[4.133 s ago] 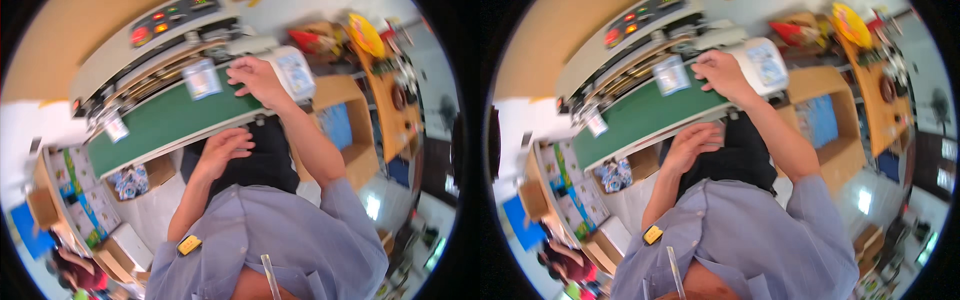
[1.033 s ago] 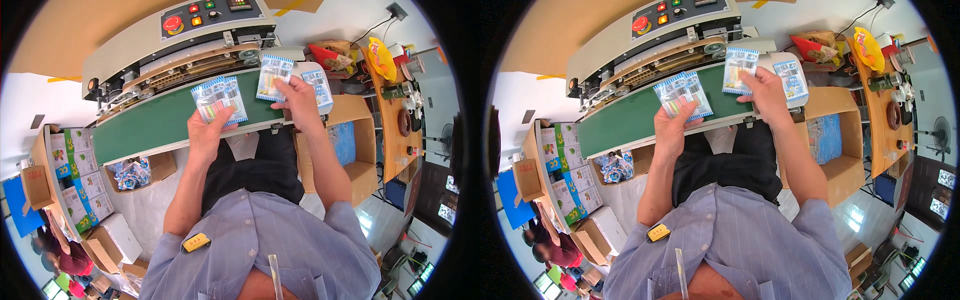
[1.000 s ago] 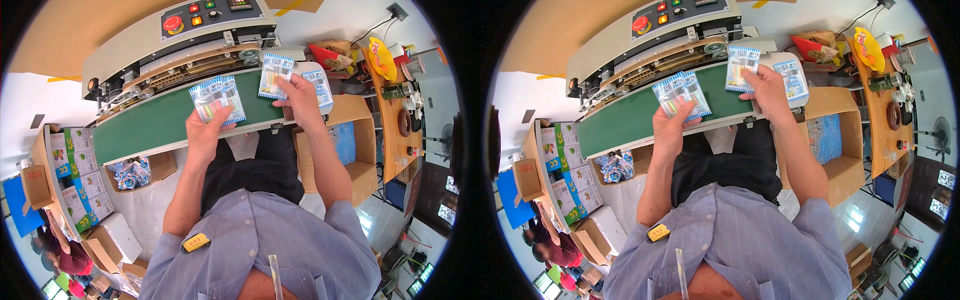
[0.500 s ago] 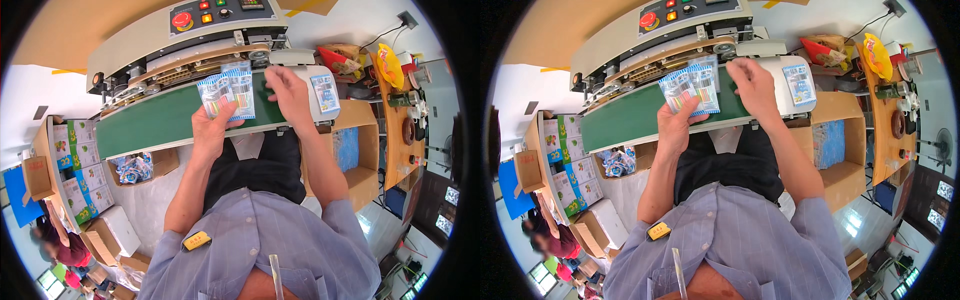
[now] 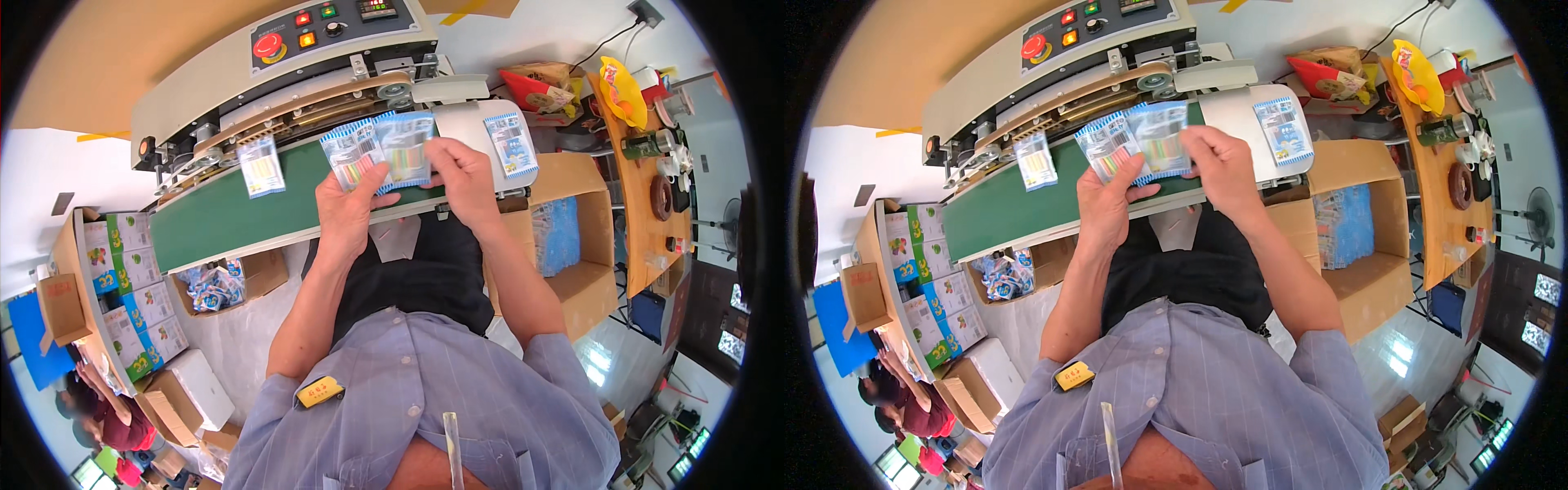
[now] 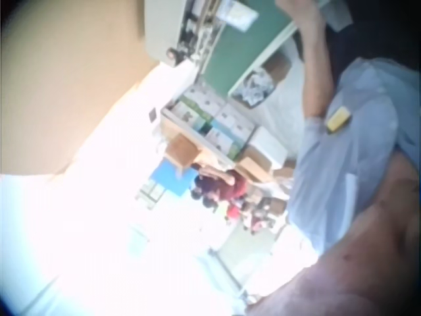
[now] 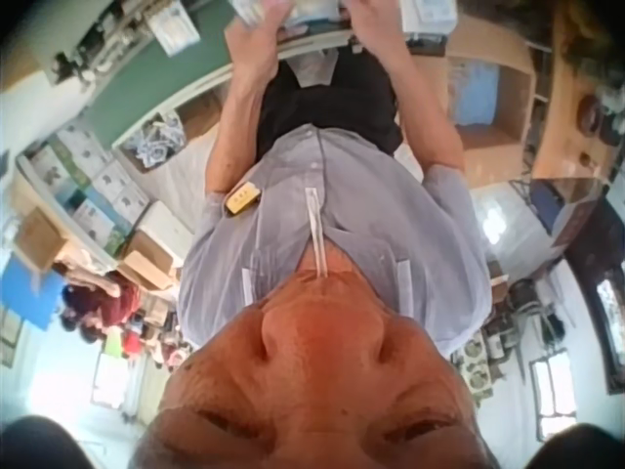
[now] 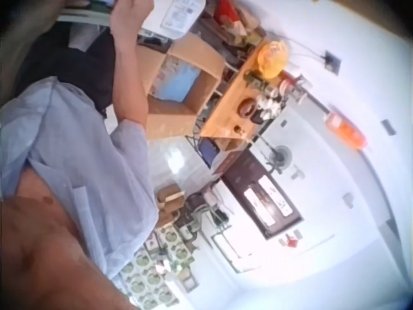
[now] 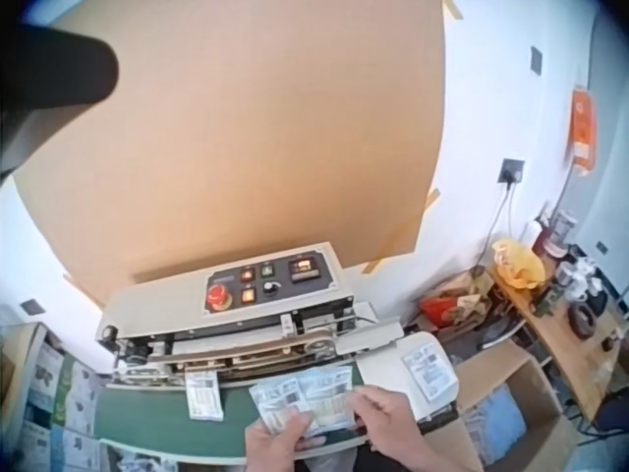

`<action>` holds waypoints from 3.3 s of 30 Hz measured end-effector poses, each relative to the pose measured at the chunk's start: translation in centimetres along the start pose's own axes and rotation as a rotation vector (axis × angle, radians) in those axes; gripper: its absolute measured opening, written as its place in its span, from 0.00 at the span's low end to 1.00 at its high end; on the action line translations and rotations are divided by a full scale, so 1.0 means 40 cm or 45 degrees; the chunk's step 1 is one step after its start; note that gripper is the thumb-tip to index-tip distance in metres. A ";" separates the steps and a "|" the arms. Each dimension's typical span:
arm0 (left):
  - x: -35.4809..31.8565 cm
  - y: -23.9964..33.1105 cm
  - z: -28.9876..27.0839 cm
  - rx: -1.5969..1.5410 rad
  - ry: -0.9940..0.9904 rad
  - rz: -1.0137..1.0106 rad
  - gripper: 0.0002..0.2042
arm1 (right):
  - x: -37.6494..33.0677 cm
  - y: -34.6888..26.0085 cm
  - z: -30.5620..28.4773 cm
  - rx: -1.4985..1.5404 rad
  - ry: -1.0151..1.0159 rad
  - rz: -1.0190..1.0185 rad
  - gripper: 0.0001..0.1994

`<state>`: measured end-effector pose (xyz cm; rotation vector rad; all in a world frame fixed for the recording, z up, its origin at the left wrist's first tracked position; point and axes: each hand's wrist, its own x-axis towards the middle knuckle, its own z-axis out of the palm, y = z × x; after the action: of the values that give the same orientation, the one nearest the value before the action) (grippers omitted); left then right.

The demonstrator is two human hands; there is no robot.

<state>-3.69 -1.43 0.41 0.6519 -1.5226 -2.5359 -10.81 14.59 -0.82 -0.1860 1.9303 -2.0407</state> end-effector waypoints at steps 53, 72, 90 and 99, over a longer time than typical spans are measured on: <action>-0.007 -0.003 0.045 0.088 -0.409 -0.402 0.14 | 0.047 -0.047 -0.026 0.171 -0.100 0.294 0.14; -0.149 -0.128 -0.022 0.313 -0.421 -0.603 0.16 | -0.028 -0.056 -0.189 -0.288 0.050 -0.248 0.14; -0.182 -0.238 0.073 0.616 -0.474 -0.870 0.17 | -0.414 0.646 -0.856 -1.813 0.605 1.321 0.30; -0.184 -0.248 0.064 0.586 -0.392 -0.864 0.16 | -0.395 0.676 -0.827 -1.401 0.743 1.348 0.27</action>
<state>3.09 7.78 -4.88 1.0151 -2.3744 -2.8548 -2.43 50.12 -28.08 1.0431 2.4269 -0.2665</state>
